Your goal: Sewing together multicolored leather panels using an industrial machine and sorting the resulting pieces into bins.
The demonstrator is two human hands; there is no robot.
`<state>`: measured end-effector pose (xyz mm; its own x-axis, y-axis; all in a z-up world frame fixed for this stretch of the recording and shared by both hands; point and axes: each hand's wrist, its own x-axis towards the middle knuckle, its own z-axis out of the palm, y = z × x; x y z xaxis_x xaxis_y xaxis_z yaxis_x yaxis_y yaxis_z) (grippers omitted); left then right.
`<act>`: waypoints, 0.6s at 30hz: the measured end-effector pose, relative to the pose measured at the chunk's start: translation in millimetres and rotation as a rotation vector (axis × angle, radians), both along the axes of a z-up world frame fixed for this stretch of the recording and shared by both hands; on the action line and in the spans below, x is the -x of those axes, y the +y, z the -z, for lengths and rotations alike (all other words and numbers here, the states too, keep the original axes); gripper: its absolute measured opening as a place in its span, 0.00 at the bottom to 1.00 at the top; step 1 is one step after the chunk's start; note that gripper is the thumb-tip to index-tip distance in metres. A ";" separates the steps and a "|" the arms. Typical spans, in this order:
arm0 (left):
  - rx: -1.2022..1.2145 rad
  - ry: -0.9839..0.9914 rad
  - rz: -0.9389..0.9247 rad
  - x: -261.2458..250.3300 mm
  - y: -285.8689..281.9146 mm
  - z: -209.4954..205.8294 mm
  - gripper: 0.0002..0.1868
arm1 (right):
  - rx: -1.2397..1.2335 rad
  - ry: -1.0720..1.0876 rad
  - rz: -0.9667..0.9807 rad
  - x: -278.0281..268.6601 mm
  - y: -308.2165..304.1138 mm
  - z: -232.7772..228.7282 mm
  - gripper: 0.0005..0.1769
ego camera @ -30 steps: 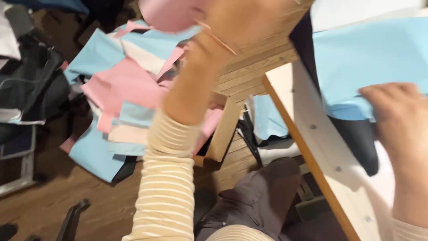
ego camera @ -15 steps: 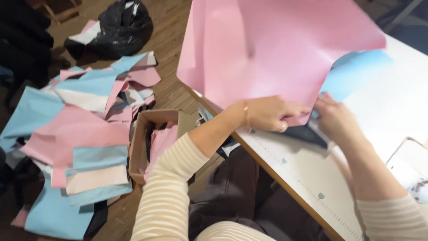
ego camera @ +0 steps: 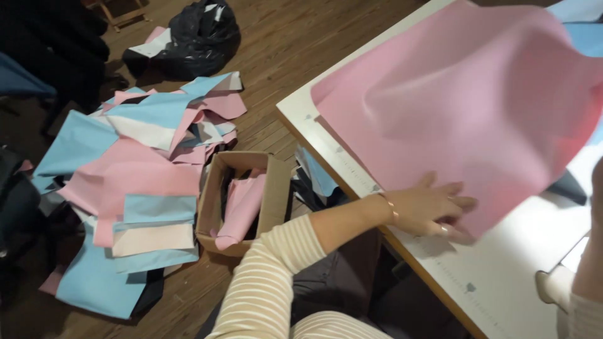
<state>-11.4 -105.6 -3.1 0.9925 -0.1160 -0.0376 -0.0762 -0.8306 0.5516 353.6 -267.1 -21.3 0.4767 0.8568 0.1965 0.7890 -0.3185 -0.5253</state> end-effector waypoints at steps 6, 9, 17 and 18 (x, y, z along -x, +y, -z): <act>0.403 -0.234 -0.269 19.0 76.4 24.4 0.19 | -0.120 0.180 -0.370 229.9 30.8 -38.4 0.35; -0.213 -0.139 -0.711 50.4 134.8 27.7 0.34 | 0.471 -0.455 -0.510 248.5 23.4 -12.1 0.39; -0.295 0.103 -0.815 67.1 120.5 6.0 0.48 | 0.465 -0.274 -0.460 204.5 -19.8 8.4 0.36; -0.269 0.114 -0.756 70.5 118.4 12.7 0.48 | 0.502 -0.246 -0.413 205.8 -28.2 -2.6 0.36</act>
